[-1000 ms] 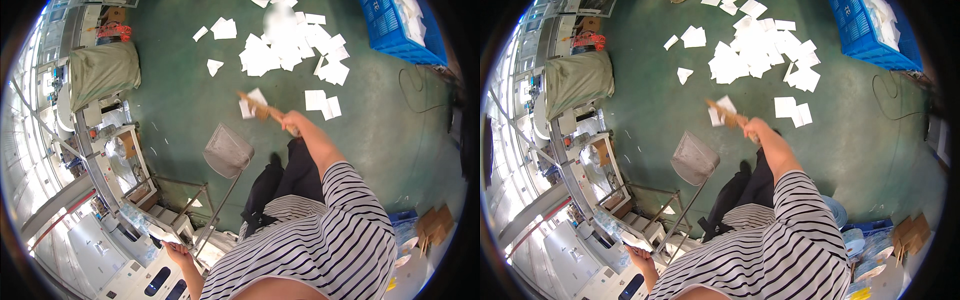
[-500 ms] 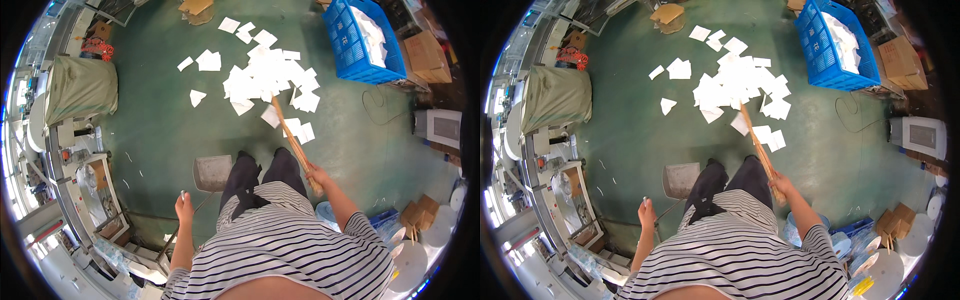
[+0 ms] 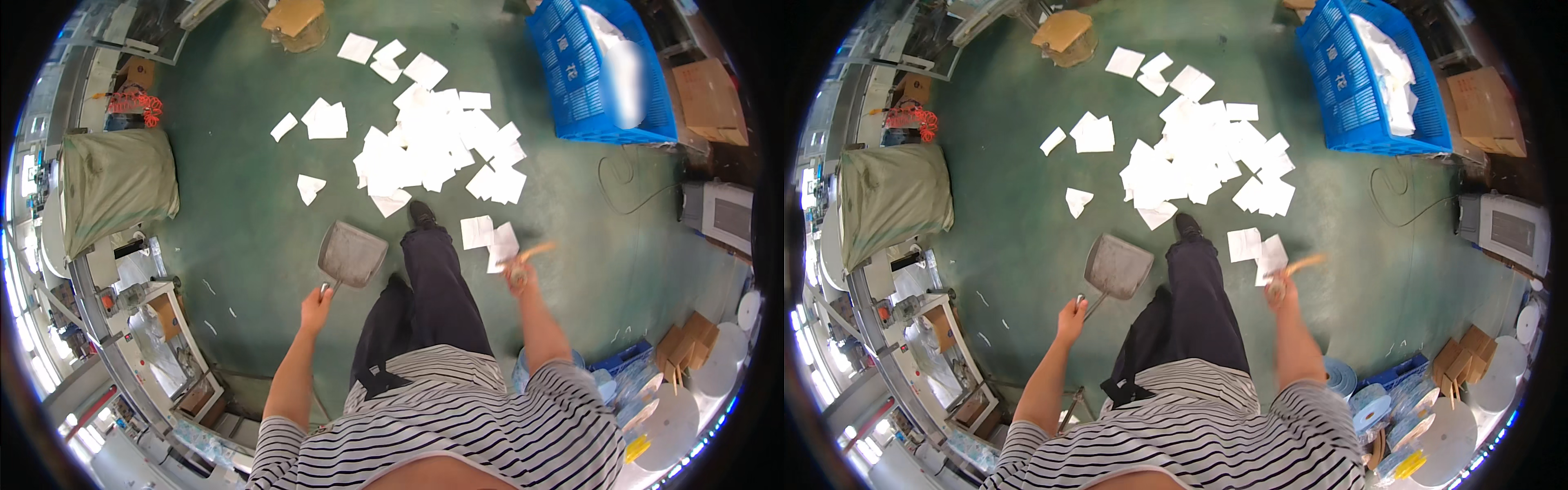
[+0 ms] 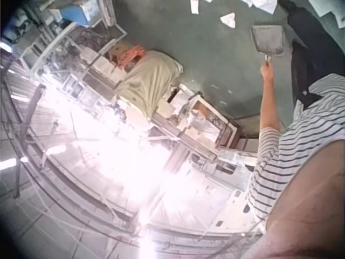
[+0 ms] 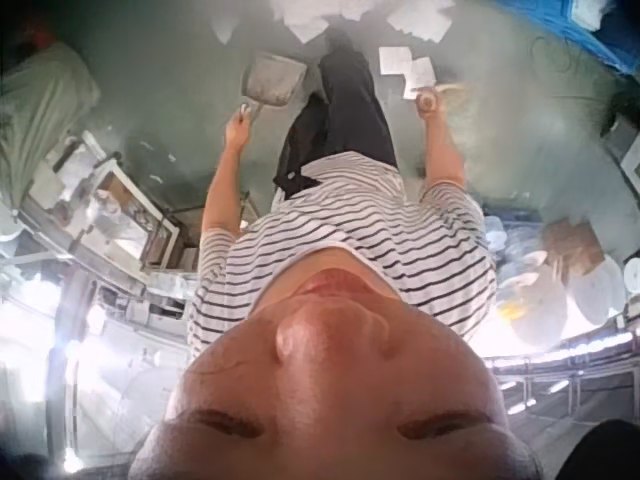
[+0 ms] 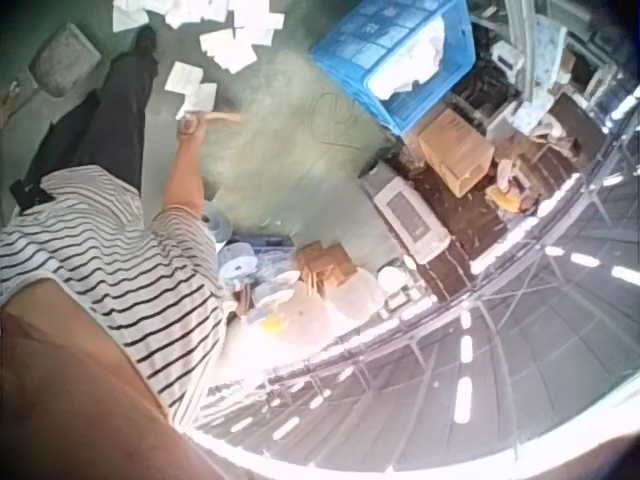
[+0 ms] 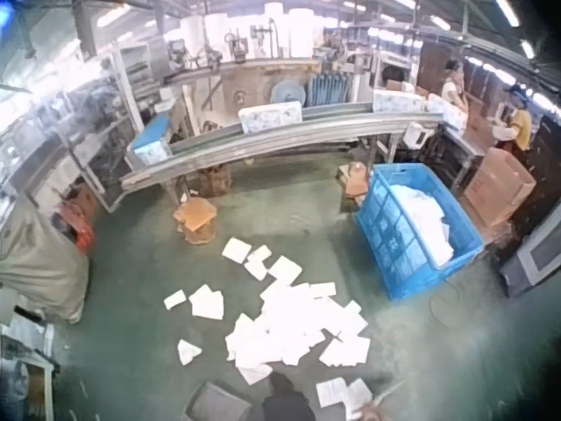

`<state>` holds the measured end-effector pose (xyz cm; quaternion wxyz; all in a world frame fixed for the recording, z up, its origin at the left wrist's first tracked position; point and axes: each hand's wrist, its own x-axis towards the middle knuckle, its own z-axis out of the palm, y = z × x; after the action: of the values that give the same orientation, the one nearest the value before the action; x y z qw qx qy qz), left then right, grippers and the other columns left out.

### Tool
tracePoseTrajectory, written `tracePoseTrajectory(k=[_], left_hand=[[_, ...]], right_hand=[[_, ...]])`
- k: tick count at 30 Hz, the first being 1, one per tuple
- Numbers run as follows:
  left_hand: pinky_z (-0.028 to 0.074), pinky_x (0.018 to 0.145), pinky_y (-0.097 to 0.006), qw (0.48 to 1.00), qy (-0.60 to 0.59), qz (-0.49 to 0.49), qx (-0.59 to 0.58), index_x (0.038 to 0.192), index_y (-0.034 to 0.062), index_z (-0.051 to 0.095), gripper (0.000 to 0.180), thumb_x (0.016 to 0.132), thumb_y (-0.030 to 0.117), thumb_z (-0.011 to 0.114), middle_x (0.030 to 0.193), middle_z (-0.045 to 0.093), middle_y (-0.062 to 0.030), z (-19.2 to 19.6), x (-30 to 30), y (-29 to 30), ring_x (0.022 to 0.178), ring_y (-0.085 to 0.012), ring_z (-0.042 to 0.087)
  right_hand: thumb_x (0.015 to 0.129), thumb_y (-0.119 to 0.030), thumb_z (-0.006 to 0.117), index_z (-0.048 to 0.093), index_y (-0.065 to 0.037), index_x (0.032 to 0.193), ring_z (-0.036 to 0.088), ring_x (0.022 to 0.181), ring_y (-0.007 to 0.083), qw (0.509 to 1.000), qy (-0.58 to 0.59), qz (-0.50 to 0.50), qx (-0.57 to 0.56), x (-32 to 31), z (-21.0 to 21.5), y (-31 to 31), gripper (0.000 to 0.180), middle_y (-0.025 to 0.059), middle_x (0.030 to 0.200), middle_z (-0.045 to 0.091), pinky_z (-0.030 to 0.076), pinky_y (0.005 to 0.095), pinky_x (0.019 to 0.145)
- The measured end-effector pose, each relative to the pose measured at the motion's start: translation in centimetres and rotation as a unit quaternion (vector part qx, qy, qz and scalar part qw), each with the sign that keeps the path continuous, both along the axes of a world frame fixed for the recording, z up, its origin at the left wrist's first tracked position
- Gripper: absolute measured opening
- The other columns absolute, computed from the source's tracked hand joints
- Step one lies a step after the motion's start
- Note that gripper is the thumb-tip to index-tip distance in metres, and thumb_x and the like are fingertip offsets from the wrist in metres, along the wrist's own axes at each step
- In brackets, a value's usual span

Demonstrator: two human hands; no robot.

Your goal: The person sweeps paper scraps and debris from a factory floor into a dustpan using a broom and then empties the collected trash into a large white waste bag.

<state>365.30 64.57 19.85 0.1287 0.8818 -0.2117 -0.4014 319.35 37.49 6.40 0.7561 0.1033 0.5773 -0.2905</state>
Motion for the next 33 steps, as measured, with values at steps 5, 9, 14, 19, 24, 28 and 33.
tracePoseTrajectory(k=[5, 9, 14, 19, 24, 28, 33], left_hand=[[0.041, 0.061, -0.039, 0.999, 0.033, -0.002, 0.007, 0.084, 0.0021, 0.053, 0.043, 0.084, 0.045, 0.049, 0.069, 0.055, -0.0167, -4.6, 1.5, -8.4, 0.065, -0.0335, 0.053], [0.04, 0.056, -0.04, 0.999, 0.04, -0.026, -0.013, 0.081, 0.0017, 0.053, 0.043, 0.083, 0.044, 0.051, 0.064, 0.054, -0.0171, -7.5, 4.4, -13.9, 0.059, -0.0331, 0.051], [0.029, 0.045, -0.029, 0.989, -0.001, 0.043, -0.139, 0.071, 0.0003, 0.05, 0.04, 0.082, 0.039, 0.056, 0.052, 0.034, -0.0062, -8.4, 6.3, -19.5, 0.051, -0.0116, 0.03], [0.031, 0.045, -0.031, 0.985, 0.069, 0.027, -0.155, 0.07, 0.0011, 0.048, 0.043, 0.081, 0.041, 0.056, 0.052, 0.036, -0.0061, -9.4, 5.1, -24.9, 0.05, -0.0136, 0.032], [0.038, 0.05, -0.04, 0.987, 0.063, 0.036, -0.141, 0.07, 0.0029, 0.05, 0.041, 0.08, 0.043, 0.054, 0.056, 0.05, -0.0146, -10.2, 4.2, -27.9, 0.054, -0.0328, 0.05], [0.039, 0.052, -0.042, 0.99, 0.044, 0.022, -0.135, 0.07, 0.0038, 0.05, 0.039, 0.081, 0.041, 0.053, 0.059, 0.053, -0.0155, -9.2, 4.0, -26.8, 0.058, -0.0345, 0.053], [0.038, 0.052, -0.042, 0.978, 0.027, 0.12, -0.169, 0.069, 0.0025, 0.047, 0.04, 0.082, 0.04, 0.053, 0.059, 0.052, -0.0171, -7.8, 2.5, -21.6, 0.059, -0.0366, 0.052]], right_hand=[[0.078, -0.027, 0.055, 0.047, -0.017, 0.107, 0.053, 0.08, 0.0167, 0.963, 0.142, 0.231, -0.001, 10.8, -2.1, -16.2, 0.033, 0.0004, 0.096, 0.055, 0.046, 0.0296, 0.061], [0.067, -0.015, 0.062, 0.05, -0.001, 0.09, 0.054, 0.055, 0.0234, 0.89, 0.244, 0.379, -0.065, 20.9, -3.4, -23.0, 0.03, 0.0103, 0.07, 0.052, 0.045, 0.0371, 0.043], [0.063, -0.018, 0.066, 0.047, 0.005, 0.111, 0.06, 0.08, 0.0295, 0.577, 0.364, 0.71, -0.177, 28.9, -2.8, -20.4, 0.057, 0.0188, 0.091, 0.059, 0.048, 0.036, 0.07], [0.063, -0.026, 0.067, 0.038, 0.001, 0.124, 0.058, 0.089, 0.0327, 0.385, 0.334, 0.831, -0.223, 29.1, 1.4, -16.1, 0.073, 0.0212, 0.096, 0.06, 0.046, 0.0381, 0.078], [0.063, -0.028, 0.066, 0.026, -0.004, 0.133, 0.058, 0.085, 0.0334, 0.213, 0.224, 0.932, -0.19, 28.0, 5.6, -14.2, 0.084, 0.0191, 0.091, 0.061, 0.047, 0.0382, 0.075], [0.062, -0.027, 0.065, 0.029, -0.008, 0.133, 0.059, 0.078, 0.0323, 0.126, 0.177, 0.954, -0.207, 27.8, 9.5, -13.5, 0.081, 0.0182, 0.083, 0.061, 0.047, 0.0386, 0.07], [0.06, -0.022, 0.063, 0.043, -0.009, 0.122, 0.059, 0.072, 0.0321, -0.009, 0.235, 0.942, -0.24, 29.2, 13.5, -18.4, 0.067, 0.0164, 0.075, 0.059, 0.047, 0.04, 0.065]])
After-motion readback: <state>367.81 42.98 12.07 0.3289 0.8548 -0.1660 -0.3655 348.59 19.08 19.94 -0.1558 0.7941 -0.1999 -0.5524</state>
